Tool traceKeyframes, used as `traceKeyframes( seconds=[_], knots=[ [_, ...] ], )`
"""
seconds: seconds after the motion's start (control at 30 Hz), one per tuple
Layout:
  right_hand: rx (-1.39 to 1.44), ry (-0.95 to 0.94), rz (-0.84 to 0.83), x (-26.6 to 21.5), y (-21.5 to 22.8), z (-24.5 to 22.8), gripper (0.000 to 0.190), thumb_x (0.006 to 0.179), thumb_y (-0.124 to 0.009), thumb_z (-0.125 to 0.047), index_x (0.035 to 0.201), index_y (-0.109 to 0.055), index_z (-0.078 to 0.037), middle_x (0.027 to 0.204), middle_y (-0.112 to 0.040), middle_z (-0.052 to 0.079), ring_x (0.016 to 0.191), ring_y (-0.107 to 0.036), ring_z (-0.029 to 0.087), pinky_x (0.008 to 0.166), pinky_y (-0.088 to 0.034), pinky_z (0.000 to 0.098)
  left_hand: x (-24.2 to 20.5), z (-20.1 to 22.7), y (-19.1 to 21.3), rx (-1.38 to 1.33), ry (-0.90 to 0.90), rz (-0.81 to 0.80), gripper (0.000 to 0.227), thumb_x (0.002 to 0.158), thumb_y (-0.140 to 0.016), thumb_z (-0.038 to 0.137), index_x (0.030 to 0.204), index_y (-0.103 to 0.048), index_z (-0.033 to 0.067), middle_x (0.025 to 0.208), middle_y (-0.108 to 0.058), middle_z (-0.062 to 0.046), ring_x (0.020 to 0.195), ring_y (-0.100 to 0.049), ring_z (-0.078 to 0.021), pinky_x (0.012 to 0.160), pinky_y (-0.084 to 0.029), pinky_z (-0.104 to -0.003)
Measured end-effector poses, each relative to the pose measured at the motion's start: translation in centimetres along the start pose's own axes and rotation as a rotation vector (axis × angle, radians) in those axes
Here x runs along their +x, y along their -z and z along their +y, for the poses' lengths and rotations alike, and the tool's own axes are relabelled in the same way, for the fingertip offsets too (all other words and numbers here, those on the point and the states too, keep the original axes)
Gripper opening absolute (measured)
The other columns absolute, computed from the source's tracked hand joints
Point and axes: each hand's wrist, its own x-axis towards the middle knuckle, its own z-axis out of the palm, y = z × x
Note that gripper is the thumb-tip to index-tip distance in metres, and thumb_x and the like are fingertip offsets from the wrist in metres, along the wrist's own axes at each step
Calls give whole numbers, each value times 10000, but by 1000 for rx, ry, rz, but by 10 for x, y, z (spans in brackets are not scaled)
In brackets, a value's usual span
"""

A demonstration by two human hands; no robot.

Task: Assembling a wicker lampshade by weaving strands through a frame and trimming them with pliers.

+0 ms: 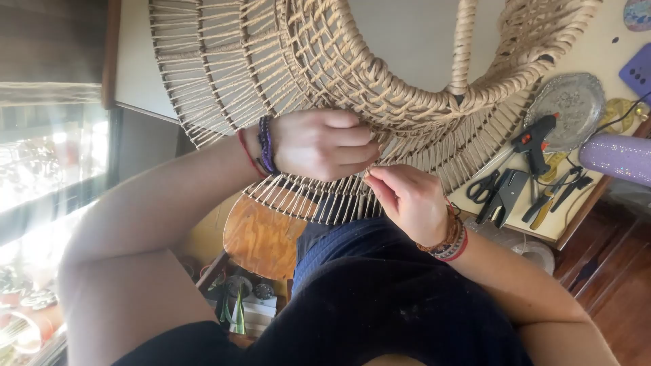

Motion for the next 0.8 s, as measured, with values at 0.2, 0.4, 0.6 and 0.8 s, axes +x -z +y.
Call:
traceKeyframes(
  seconds=[0.2,0.4,0.6,0.8],
  knots=[
    [51,-51,-9,0,0,-4,92,973,-680,-104,926,-703,-28,721,-689,132,674,-700,368,494,-587,369,2,-1,1,43,-29,-128,153,935,-785,156,789,-740,158,934,-657,44,916,-547,-152,800,-437,-281],
    [256,-197,-51,0,8,-3,132,994,-635,-111,931,-712,-24,571,-658,81,553,-702,260,386,-537,334,23,30,20,112,246,-241,47,894,-797,207,861,-796,173,1045,-665,50,922,-575,-149,806,-455,-289],
    [487,-274,-105,-1,8,-2,200,999,-581,-66,857,-712,-9,501,-649,56,414,-645,157,383,-534,262,-9,96,14,-584,1321,314,195,1009,-660,244,1070,-764,91,971,-740,-71,836,-688,-222,699,-539,-300],
    [525,-388,-124,0,10,-12,149,969,-611,-36,891,-720,28,526,-683,113,431,-678,153,396,-574,263,29,112,-29,-1718,2023,1027,298,1010,-636,354,1045,-712,68,907,-751,-60,874,-725,-168,771,-493,-255]
  ],
)
